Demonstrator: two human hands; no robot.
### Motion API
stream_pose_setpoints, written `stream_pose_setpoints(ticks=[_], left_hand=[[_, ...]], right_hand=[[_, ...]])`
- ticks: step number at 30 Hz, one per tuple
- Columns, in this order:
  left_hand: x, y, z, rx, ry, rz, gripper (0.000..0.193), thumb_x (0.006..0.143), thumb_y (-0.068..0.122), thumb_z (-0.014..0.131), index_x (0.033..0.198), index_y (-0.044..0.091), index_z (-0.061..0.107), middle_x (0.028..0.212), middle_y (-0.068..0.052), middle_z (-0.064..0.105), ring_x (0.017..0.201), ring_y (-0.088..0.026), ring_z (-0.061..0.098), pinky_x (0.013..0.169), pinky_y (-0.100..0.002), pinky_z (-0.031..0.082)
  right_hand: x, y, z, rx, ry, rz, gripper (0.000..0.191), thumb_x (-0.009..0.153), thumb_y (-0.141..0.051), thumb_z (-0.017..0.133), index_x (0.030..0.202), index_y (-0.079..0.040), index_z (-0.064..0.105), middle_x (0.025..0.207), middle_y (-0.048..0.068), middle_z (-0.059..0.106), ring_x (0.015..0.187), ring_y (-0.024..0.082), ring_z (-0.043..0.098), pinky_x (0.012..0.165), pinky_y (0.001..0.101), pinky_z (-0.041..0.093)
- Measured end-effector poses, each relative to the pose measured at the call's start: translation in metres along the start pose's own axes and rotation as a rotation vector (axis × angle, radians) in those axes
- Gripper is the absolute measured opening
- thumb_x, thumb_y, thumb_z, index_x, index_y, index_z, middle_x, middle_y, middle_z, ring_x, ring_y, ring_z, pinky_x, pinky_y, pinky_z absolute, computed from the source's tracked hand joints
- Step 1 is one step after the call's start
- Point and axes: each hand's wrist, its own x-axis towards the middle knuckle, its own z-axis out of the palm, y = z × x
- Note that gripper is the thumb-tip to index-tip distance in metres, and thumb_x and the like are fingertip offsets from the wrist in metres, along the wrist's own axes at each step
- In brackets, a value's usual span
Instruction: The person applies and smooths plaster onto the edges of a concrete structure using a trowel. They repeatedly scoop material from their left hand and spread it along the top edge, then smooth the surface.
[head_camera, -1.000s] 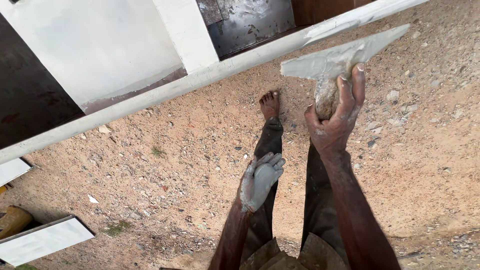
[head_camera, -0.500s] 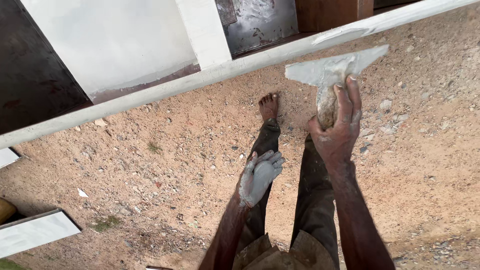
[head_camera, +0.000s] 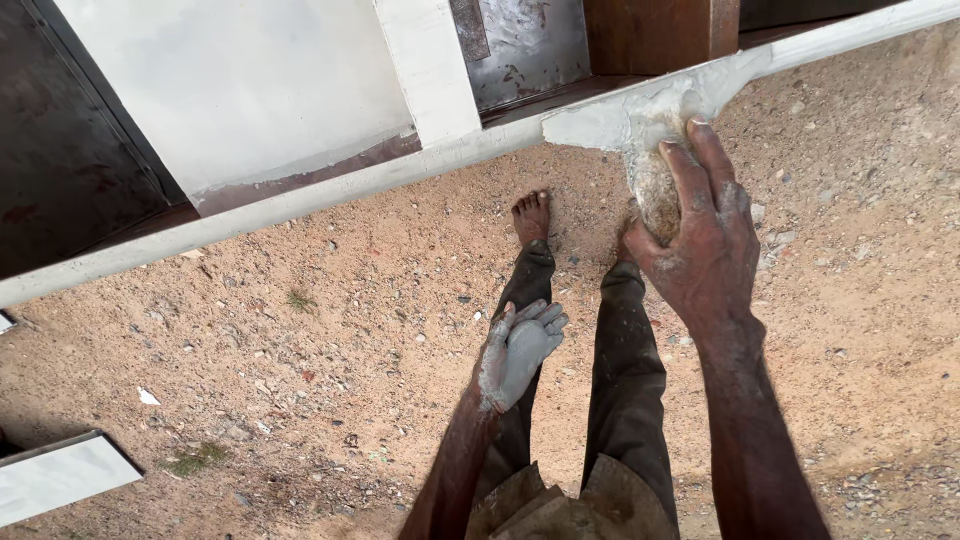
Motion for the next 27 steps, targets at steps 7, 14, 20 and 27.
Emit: stream_pose_setpoints(ticks=[7, 14, 20, 27], left_hand=[[0.0, 0.008, -0.006, 0.057, 0.009, 0.006, 0.074, 0.107, 0.051, 0.04, 0.155, -0.004, 0.031, 0.162, -0.025, 0.036, 0.147, -0.035, 0.042, 0.124, -0.046, 0.034], [0.002, -0.003, -0.001, 0.089, -0.022, 0.016, 0.074, 0.107, 0.053, 0.042, 0.152, -0.005, 0.034, 0.159, -0.026, 0.04, 0.144, -0.035, 0.045, 0.122, -0.047, 0.035], [0.006, -0.001, 0.0, 0.093, -0.059, 0.023, 0.072, 0.108, 0.052, 0.044, 0.148, -0.007, 0.038, 0.157, -0.027, 0.044, 0.142, -0.035, 0.049, 0.122, -0.046, 0.037], [0.003, -0.001, 0.006, 0.031, -0.047, 0.014, 0.068, 0.108, 0.051, 0.045, 0.149, -0.004, 0.04, 0.156, -0.026, 0.044, 0.141, -0.035, 0.047, 0.122, -0.046, 0.037]], right_hand=[[0.001, 0.018, 0.011, 0.027, 0.029, -0.055, 0.077, 0.085, -0.014, 0.087, 0.152, -0.002, 0.052, 0.164, 0.022, 0.042, 0.15, 0.038, 0.049, 0.116, 0.0492, 0.054], [-0.025, 0.017, 0.027, 0.127, -0.191, 0.163, 0.083, 0.074, -0.017, 0.088, 0.149, -0.006, 0.054, 0.161, 0.016, 0.044, 0.138, 0.033, 0.054, 0.099, 0.0448, 0.057], [-0.028, 0.014, 0.018, 0.205, 0.064, 0.193, 0.075, 0.086, -0.017, 0.081, 0.154, -0.005, 0.052, 0.166, 0.015, 0.042, 0.148, 0.031, 0.051, 0.102, 0.0406, 0.061], [0.003, 0.015, -0.003, 0.069, 0.042, -0.011, 0.08, 0.082, -0.018, 0.089, 0.152, -0.002, 0.055, 0.165, 0.018, 0.045, 0.147, 0.034, 0.052, 0.112, 0.0449, 0.057]])
